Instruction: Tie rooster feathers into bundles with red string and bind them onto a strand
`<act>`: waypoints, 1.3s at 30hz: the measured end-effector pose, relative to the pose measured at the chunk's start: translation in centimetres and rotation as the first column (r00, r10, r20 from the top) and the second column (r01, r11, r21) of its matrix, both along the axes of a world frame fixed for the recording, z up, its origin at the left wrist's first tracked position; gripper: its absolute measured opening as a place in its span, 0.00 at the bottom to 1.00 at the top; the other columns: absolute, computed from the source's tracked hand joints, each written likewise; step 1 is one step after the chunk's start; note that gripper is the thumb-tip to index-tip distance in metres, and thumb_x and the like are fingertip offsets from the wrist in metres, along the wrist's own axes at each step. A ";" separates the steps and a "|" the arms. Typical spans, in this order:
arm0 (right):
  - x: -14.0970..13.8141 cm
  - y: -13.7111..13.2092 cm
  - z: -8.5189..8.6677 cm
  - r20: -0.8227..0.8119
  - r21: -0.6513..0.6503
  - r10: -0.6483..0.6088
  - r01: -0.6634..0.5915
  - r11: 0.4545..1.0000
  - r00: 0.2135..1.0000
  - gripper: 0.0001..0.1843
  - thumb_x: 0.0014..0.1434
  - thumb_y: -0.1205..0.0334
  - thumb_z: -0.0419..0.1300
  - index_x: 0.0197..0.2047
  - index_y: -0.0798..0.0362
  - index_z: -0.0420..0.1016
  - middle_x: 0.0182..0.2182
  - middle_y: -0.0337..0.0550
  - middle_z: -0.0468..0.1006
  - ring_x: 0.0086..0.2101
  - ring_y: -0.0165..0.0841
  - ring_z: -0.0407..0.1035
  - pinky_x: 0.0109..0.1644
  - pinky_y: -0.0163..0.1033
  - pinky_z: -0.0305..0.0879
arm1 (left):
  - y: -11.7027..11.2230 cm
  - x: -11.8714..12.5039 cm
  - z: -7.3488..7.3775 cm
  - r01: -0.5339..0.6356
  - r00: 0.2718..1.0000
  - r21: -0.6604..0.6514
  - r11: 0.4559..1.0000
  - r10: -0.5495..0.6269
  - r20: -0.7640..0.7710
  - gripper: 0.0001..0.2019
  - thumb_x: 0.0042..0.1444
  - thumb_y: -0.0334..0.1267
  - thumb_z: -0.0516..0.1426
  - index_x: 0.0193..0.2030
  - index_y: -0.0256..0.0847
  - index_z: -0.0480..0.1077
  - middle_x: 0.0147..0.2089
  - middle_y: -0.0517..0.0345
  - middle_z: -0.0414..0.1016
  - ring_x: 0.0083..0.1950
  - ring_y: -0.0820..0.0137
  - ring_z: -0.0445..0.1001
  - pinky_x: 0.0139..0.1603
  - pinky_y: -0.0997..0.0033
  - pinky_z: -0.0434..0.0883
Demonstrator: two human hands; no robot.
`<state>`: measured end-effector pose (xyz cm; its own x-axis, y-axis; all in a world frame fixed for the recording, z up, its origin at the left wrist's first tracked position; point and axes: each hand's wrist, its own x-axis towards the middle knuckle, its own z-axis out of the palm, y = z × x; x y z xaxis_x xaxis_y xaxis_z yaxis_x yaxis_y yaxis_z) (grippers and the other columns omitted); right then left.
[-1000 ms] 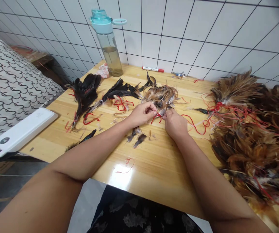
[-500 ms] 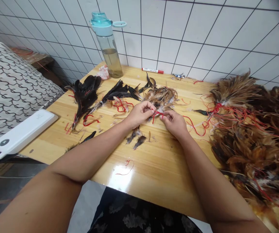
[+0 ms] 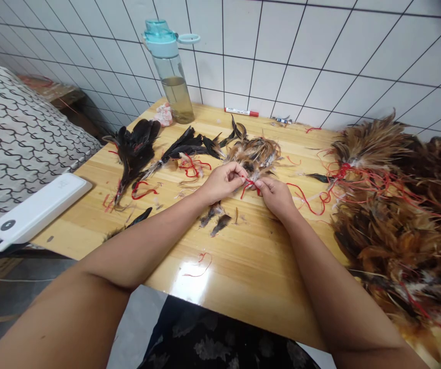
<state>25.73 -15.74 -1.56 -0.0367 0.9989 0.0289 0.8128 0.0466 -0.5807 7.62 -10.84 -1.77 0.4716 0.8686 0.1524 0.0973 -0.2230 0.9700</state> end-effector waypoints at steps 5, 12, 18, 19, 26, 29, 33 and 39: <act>-0.5 0.0 0.7 0.238 -0.063 -0.008 0.023 0.998 0.971 0.17 0.68 0.60 0.46 0.37 0.52 0.76 0.41 0.44 0.81 0.41 0.35 0.72 0.42 0.36 0.62 | 0.2 0.0 -0.4 -0.008 0.999 0.017 1.000 0.009 -0.031 0.04 0.51 0.34 0.59 0.34 0.38 0.68 0.36 0.57 0.75 0.34 0.74 0.72 0.37 0.74 0.69; -1.5 -0.4 1.1 0.495 -0.096 0.025 0.026 0.995 0.869 0.18 0.70 0.58 0.44 0.47 0.53 0.74 0.47 0.54 0.79 0.47 0.39 0.74 0.42 0.38 0.66 | 0.3 0.0 -0.7 -0.027 0.993 0.048 0.998 0.032 -0.110 0.04 0.50 0.35 0.60 0.33 0.39 0.69 0.32 0.59 0.75 0.32 0.73 0.72 0.35 0.73 0.69; -1.5 -0.5 0.7 0.542 -0.075 0.050 -0.012 0.997 0.839 0.19 0.70 0.59 0.44 0.47 0.53 0.75 0.47 0.54 0.79 0.47 0.39 0.75 0.44 0.38 0.68 | 0.5 0.0 -0.8 -0.026 0.983 0.075 0.997 0.039 -0.181 0.04 0.51 0.36 0.58 0.33 0.39 0.70 0.30 0.60 0.74 0.32 0.72 0.70 0.36 0.72 0.68; -1.4 -0.5 0.7 0.545 -0.073 0.054 -0.016 0.997 0.837 0.19 0.69 0.60 0.44 0.47 0.54 0.75 0.46 0.54 0.79 0.47 0.39 0.75 0.44 0.38 0.68 | 0.5 -0.1 -0.9 -0.027 0.982 0.071 0.997 0.040 -0.186 0.05 0.51 0.36 0.57 0.34 0.39 0.70 0.30 0.60 0.74 0.32 0.72 0.70 0.36 0.72 0.68; -1.4 -0.5 0.8 0.521 -0.086 0.045 -0.001 0.996 0.852 0.19 0.70 0.59 0.44 0.48 0.53 0.75 0.47 0.54 0.79 0.49 0.39 0.74 0.46 0.38 0.68 | 0.7 -0.1 -1.4 -0.047 0.982 0.014 0.999 0.049 -0.182 0.08 0.51 0.39 0.57 0.35 0.39 0.70 0.31 0.59 0.75 0.31 0.72 0.71 0.34 0.72 0.67; -1.4 -0.4 0.7 0.509 -0.116 0.034 0.030 0.993 0.860 0.20 0.70 0.56 0.44 0.49 0.52 0.75 0.48 0.54 0.78 0.50 0.39 0.74 0.47 0.38 0.68 | 0.6 -0.1 -1.3 -0.049 0.982 0.017 0.999 0.051 -0.182 0.08 0.51 0.41 0.58 0.36 0.39 0.69 0.30 0.59 0.74 0.30 0.72 0.70 0.33 0.73 0.66; -1.3 -0.4 0.7 0.471 -0.094 -0.003 0.053 0.994 0.882 0.21 0.71 0.56 0.42 0.49 0.52 0.74 0.50 0.54 0.77 0.50 0.39 0.73 0.47 0.39 0.67 | 0.3 -0.1 -1.0 -0.035 0.978 0.045 0.998 0.043 -0.204 0.09 0.53 0.42 0.57 0.37 0.39 0.69 0.31 0.59 0.74 0.30 0.72 0.70 0.33 0.73 0.66; -1.2 -0.9 0.9 0.368 0.010 -0.086 0.089 0.996 0.926 0.20 0.70 0.59 0.41 0.52 0.52 0.72 0.50 0.51 0.77 0.48 0.39 0.72 0.45 0.40 0.66 | -0.3 0.1 -0.5 0.035 0.972 0.125 0.992 -0.005 -0.236 0.14 0.56 0.47 0.57 0.42 0.39 0.69 0.37 0.58 0.75 0.35 0.71 0.72 0.37 0.71 0.68</act>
